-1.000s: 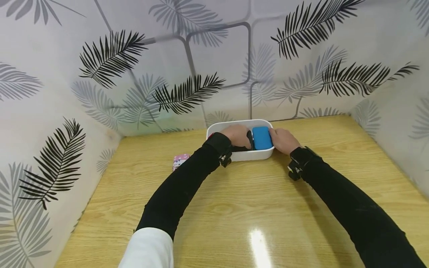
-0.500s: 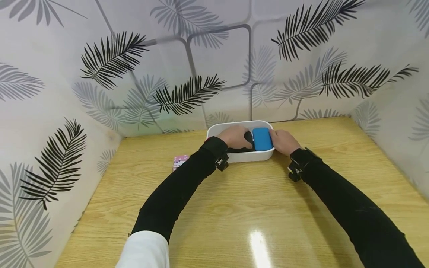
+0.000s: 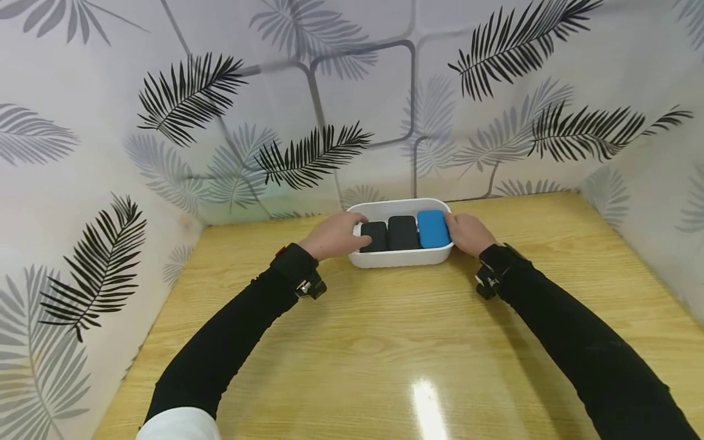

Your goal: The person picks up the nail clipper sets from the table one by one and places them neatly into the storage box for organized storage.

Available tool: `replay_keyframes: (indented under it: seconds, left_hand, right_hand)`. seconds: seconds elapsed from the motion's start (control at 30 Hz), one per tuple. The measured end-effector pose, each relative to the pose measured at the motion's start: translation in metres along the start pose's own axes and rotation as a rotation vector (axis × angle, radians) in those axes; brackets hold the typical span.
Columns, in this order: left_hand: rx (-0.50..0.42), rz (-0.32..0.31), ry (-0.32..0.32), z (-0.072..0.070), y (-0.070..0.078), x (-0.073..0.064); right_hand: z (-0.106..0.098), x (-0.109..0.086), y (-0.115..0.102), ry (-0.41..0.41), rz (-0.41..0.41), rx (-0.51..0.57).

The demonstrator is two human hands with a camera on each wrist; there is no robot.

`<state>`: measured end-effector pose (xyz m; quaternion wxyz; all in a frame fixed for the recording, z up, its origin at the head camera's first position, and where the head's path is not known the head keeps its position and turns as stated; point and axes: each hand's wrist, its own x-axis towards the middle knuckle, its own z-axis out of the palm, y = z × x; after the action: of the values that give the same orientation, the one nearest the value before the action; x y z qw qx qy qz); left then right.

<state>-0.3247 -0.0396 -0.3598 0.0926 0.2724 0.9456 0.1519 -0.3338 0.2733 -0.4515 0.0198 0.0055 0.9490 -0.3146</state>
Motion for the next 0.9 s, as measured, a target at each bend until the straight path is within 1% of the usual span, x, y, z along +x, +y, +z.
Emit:
replay_keyframes:
  seconds: [0.1,0.17,0.23,0.33,0.4,0.47,0.5,0.57,0.6,0.7,0.77,0.9]
  left_hand:
    - [0.028,-0.025,0.007,-0.002,-0.020,-0.017]
    - [0.054,-0.048,-0.014,-0.003,-0.032,-0.026]
    - [0.071,-0.075,-0.068,-0.003,-0.044,-0.034]
    - [0.104,-0.081,-0.178,0.000,-0.060,-0.042]
    - [0.131,-0.085,-0.240,0.003,-0.070,-0.046]
    - [0.169,-0.084,-0.284,0.005,-0.079,-0.048]
    - [0.185,-0.094,-0.302,0.007,-0.083,-0.049]
    - [0.197,-0.107,-0.332,0.009,-0.090,-0.050]
    - [0.192,-0.113,-0.343,0.009,-0.092,-0.050]
    - [0.186,-0.100,-0.346,0.012,-0.098,-0.050]
    - [0.185,-0.087,-0.332,0.013,-0.101,-0.051]
    - [0.203,-0.084,-0.298,0.014,-0.107,-0.056]
  right_hand:
    - [0.001,0.001,0.002,-0.005,-0.010,-0.006]
    - [0.001,0.002,0.003,-0.006,-0.015,-0.008]
    - [0.000,0.003,0.005,-0.003,-0.017,-0.009]
    - [-0.001,0.003,0.007,0.005,-0.013,-0.008]
    - [-0.002,0.003,0.008,0.006,-0.010,-0.008]
    - [-0.002,0.002,0.008,0.002,-0.007,-0.005]
    - [-0.002,0.001,0.008,-0.003,-0.005,-0.003]
    - [-0.003,0.000,0.007,-0.011,0.004,-0.003]
    - [-0.003,-0.001,0.007,-0.014,0.009,-0.002]
    - [-0.004,-0.003,0.005,-0.018,0.024,-0.003]
    - [-0.004,-0.003,0.002,-0.015,0.028,0.001]
    - [0.001,-0.001,-0.001,-0.006,0.011,0.007]
